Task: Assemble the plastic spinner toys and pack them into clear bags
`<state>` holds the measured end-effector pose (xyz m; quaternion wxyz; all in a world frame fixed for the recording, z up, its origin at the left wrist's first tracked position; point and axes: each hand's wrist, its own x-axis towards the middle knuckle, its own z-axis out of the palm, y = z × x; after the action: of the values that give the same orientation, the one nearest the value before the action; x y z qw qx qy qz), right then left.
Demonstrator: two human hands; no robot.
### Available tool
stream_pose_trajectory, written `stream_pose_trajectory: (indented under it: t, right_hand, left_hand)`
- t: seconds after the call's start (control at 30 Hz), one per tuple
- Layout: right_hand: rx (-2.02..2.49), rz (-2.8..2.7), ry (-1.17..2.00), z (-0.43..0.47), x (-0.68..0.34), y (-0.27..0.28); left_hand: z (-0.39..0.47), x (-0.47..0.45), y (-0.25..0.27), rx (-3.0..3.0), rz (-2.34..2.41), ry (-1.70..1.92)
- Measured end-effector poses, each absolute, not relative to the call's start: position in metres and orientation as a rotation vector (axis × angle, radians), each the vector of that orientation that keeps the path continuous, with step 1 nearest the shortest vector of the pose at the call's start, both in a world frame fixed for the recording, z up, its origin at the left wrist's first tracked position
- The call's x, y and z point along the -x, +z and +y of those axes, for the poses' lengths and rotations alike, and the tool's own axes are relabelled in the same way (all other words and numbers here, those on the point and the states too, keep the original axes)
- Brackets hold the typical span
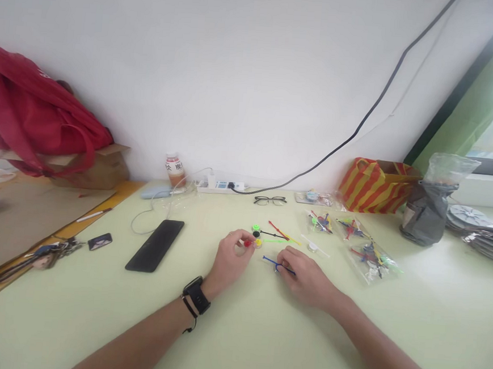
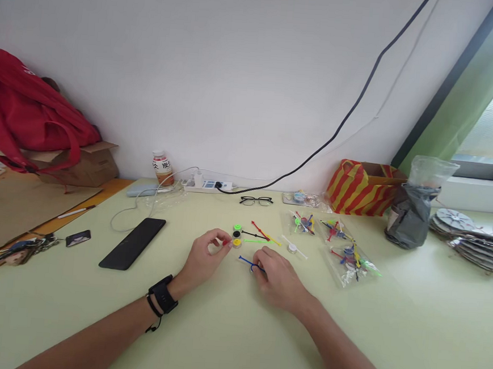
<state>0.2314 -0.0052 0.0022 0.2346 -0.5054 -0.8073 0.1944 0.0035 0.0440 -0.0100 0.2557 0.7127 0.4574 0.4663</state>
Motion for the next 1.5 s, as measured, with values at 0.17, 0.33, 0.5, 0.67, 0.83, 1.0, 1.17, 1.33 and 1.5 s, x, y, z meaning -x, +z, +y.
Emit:
stream_pose_trajectory:
  t: [0.17,0.33,0.5,0.67,0.83,1.0,1.17,1.33,1.5]
  right_hand:
    - [1.559,-2.281,0.425,0.001,-0.240,0.004]
    - [1.762,-2.260,0.314,0.008,-0.247,0.003]
    - [2.033,-2.218,0.124,0.017,-0.260,-0.003]
    - [2.245,-2.136,-0.040,0.027,-0.281,-0.009]
    - [2.245,-2.013,-0.103,0.033,-0.293,-0.011]
    - [1.966,-2.136,-0.097,0.029,-0.276,-0.010]
    - [1.902,-2.235,-0.090,0.022,-0.259,-0.009]
    - [1.875,-2.227,-0.018,0.022,-0.261,-0.007]
    - [1.798,-2.195,0.024,0.023,-0.264,-0.008]
  left_hand:
    - [0.052,0.004,-0.020,-1.970,1.429,1.220]
    - [0.052,0.005,-0.022,-2.041,1.387,1.125]
    - [0.048,0.004,-0.018,-2.118,1.357,1.048]
    - [0.044,0.004,-0.020,-2.253,1.308,1.013]
    - [0.041,0.003,-0.019,-2.327,1.294,0.984]
    - [0.038,0.001,-0.015,-2.396,1.240,1.013]
    - [0.036,0.001,-0.015,-2.407,1.202,0.993]
    - [0.036,0.001,-0.015,-2.396,1.178,0.991]
    - [0.036,0.001,-0.012,-2.382,1.154,0.971]
